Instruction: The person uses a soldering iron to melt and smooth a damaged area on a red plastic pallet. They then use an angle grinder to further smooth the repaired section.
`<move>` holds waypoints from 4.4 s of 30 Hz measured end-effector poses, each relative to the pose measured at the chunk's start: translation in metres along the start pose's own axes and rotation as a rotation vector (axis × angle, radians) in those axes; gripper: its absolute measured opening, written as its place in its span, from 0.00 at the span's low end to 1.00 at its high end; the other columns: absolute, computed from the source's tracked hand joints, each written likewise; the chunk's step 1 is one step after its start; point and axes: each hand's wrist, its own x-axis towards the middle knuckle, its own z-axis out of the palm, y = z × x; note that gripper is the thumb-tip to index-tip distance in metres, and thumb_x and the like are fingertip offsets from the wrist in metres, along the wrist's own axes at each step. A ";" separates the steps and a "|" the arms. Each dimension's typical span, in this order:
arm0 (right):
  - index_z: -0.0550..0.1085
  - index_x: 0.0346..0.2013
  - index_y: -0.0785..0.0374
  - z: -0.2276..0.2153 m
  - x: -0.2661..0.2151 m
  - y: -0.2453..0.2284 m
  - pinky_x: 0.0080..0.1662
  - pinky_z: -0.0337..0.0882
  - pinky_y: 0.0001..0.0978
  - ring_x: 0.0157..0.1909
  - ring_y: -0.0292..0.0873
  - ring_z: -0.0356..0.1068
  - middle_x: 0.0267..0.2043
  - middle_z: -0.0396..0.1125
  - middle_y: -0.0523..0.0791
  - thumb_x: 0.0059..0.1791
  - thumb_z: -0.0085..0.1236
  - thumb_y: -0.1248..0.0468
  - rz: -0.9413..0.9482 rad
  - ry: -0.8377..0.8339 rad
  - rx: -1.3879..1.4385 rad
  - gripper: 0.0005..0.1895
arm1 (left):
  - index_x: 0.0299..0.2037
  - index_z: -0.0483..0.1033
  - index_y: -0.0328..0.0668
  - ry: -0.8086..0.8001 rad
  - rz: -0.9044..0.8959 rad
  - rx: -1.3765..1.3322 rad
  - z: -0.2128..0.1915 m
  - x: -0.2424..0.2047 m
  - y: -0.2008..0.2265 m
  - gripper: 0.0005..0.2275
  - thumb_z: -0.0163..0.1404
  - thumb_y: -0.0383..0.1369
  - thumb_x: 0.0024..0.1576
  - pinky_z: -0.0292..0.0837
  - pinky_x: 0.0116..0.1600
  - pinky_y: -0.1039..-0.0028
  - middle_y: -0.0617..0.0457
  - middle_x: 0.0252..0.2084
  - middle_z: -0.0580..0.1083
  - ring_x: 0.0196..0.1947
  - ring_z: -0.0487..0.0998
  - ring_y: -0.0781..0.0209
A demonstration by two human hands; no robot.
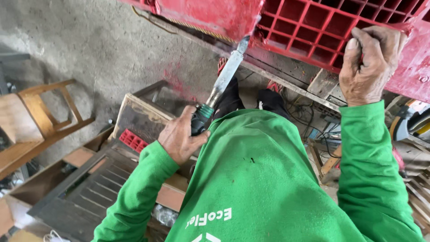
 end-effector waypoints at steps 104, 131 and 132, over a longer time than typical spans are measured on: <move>0.62 0.64 0.63 -0.017 -0.107 -0.137 0.23 0.59 0.22 0.23 0.29 0.60 0.41 0.68 0.41 0.47 0.60 0.70 1.025 -0.450 1.150 0.31 | 0.57 0.76 0.37 -0.320 0.072 -1.877 0.241 0.063 0.032 0.14 0.55 0.33 0.64 0.71 0.54 0.74 0.58 0.48 0.76 0.47 0.75 0.70; 0.64 0.65 0.65 -0.022 -0.109 -0.160 0.24 0.60 0.21 0.23 0.29 0.60 0.39 0.69 0.43 0.48 0.61 0.70 1.012 -0.350 1.124 0.30 | 0.66 0.72 0.32 -0.467 0.179 -1.878 0.227 0.063 0.024 0.19 0.56 0.31 0.65 0.75 0.60 0.69 0.48 0.51 0.78 0.51 0.78 0.62; 0.64 0.65 0.65 -0.023 -0.109 -0.159 0.24 0.60 0.21 0.22 0.29 0.60 0.38 0.69 0.43 0.48 0.61 0.70 1.016 -0.351 1.128 0.30 | 0.66 0.72 0.32 -0.459 0.189 -1.870 0.227 0.063 0.026 0.19 0.56 0.31 0.66 0.75 0.60 0.69 0.48 0.51 0.78 0.52 0.78 0.62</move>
